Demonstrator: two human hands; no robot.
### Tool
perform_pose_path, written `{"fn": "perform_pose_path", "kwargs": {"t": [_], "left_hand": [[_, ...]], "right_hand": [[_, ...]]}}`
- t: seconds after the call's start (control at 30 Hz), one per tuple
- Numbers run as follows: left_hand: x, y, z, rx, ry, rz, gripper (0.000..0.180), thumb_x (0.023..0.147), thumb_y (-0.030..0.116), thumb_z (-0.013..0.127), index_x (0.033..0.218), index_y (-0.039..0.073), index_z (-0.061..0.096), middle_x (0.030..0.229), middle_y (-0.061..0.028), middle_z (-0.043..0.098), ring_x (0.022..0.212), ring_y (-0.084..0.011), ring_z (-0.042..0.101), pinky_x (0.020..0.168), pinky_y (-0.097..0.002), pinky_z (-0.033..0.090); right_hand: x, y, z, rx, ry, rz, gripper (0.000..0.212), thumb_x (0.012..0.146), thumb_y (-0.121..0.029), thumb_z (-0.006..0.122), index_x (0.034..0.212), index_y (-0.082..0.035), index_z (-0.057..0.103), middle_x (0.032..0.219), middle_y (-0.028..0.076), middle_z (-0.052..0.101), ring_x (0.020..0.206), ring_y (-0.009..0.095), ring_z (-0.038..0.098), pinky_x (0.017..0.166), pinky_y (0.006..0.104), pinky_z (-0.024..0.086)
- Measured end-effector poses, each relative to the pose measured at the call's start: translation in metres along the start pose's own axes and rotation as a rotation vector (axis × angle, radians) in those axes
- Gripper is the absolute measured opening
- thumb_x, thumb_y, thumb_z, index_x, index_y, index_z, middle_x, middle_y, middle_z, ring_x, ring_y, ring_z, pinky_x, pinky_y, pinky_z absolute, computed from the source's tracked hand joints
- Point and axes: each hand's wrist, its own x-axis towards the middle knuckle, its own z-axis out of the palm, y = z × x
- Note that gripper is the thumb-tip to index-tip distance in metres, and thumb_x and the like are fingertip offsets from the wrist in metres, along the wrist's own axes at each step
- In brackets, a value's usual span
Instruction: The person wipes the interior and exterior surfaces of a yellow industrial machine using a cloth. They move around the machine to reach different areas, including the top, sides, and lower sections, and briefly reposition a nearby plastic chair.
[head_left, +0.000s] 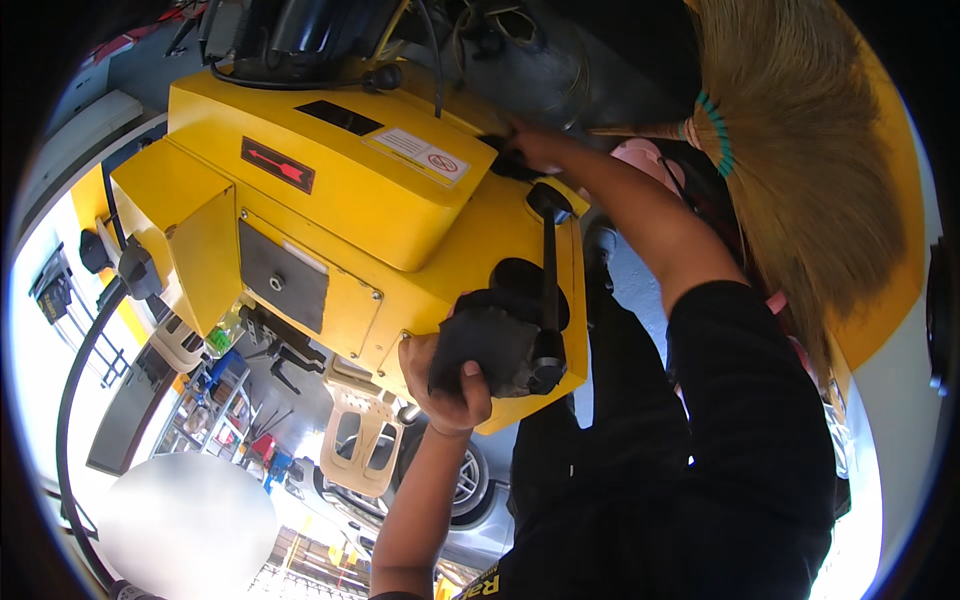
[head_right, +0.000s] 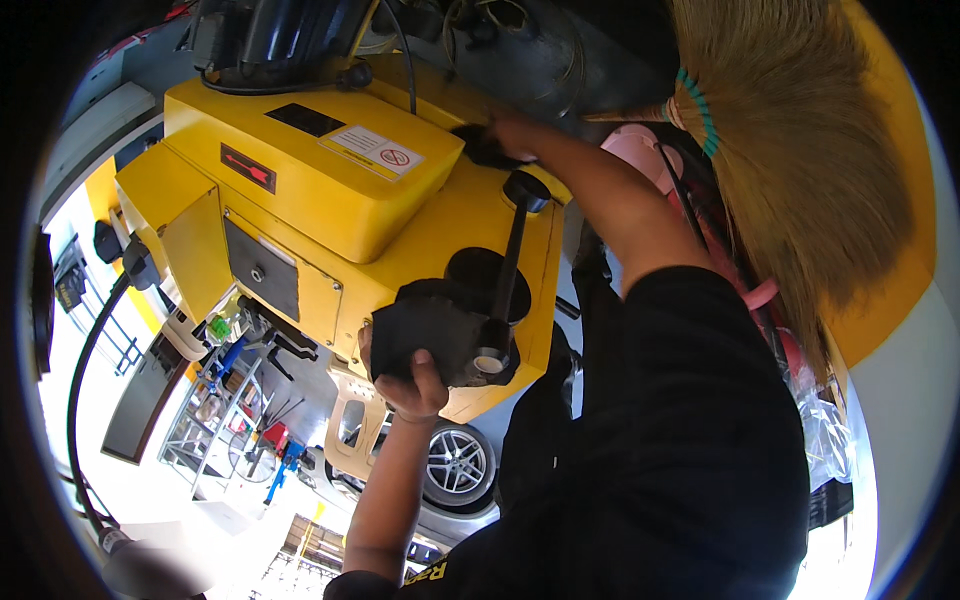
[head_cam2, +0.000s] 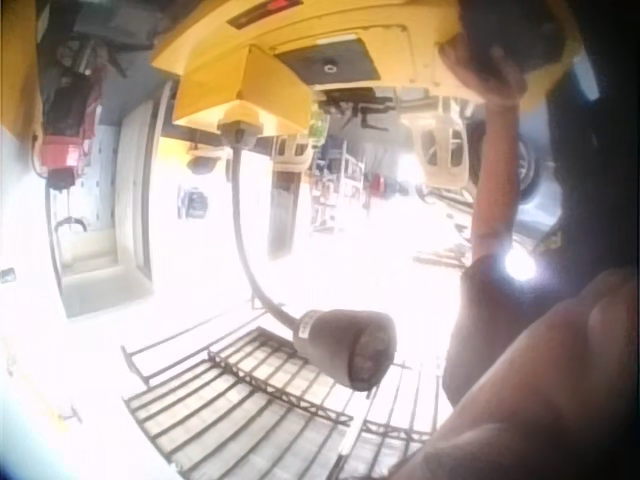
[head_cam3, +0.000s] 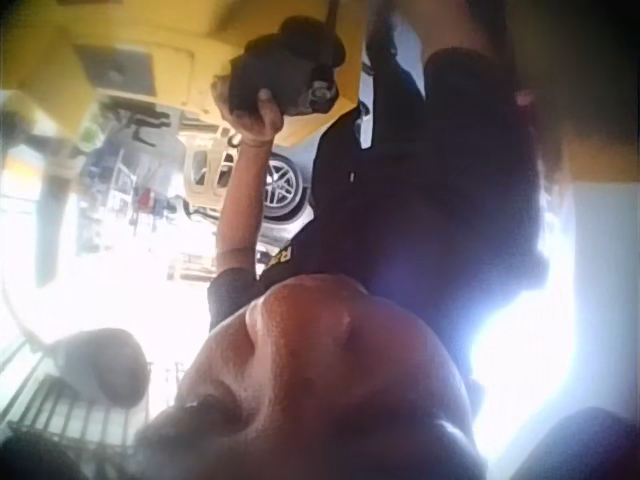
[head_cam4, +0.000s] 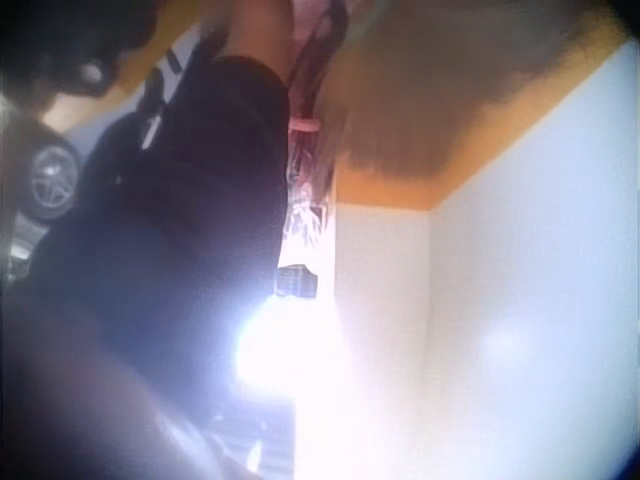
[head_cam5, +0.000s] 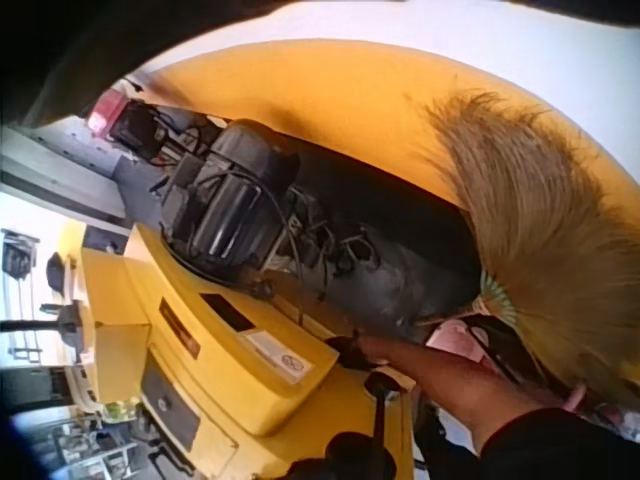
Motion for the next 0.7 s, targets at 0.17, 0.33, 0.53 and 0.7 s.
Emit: {"fn": "perform_pose_path", "kwargs": {"t": [0.17,0.33,0.53,0.7], "left_hand": [[0.002,0.008,-0.003,-0.111,-0.064,-0.136,0.057,0.087,0.021,0.062,0.133,-0.011,0.053,0.117,-0.0270,0.060,0.107,-0.0444,0.056,0.101,-0.0543,0.044],[-0.009,0.006,-0.006,0.008,-0.060,-0.114,0.058,0.087,0.023,0.061,0.132,-0.012,0.053,0.122,-0.0276,0.061,0.115,-0.0462,0.056,0.108,-0.0534,0.042],[-0.014,-0.004,0.001,-0.218,-0.124,-0.137,0.072,0.087,0.020,0.061,0.149,-0.007,0.038,0.142,-0.0334,0.050,0.124,-0.0517,0.055,0.107,-0.0596,0.047],[-0.006,0.003,-0.005,-0.028,-0.151,-0.045,0.080,0.090,0.009,0.057,0.163,0.021,0.025,0.145,-0.0356,0.047,0.123,-0.0538,0.054,0.104,-0.0622,0.050]], "right_hand": [[-0.024,0.019,-0.024,-0.341,-0.661,0.046,0.032,0.090,-0.012,0.065,0.119,-0.015,0.079,0.119,0.019,0.075,0.110,0.038,0.071,0.095,0.0463,0.056],[0.025,-0.014,-0.030,-0.271,-0.549,0.104,0.032,0.093,-0.014,0.064,0.122,-0.015,0.077,0.120,0.019,0.075,0.112,0.036,0.072,0.093,0.0450,0.056],[0.081,-0.008,-0.033,0.098,-0.180,0.129,0.043,0.093,-0.007,0.061,0.134,-0.018,0.072,0.130,0.021,0.071,0.117,0.038,0.068,0.100,0.0462,0.053],[-0.009,0.007,0.016,0.181,-0.093,0.074,0.045,0.095,-0.011,0.067,0.140,-0.019,0.069,0.137,0.020,0.067,0.123,0.038,0.065,0.108,0.0440,0.049]]}}
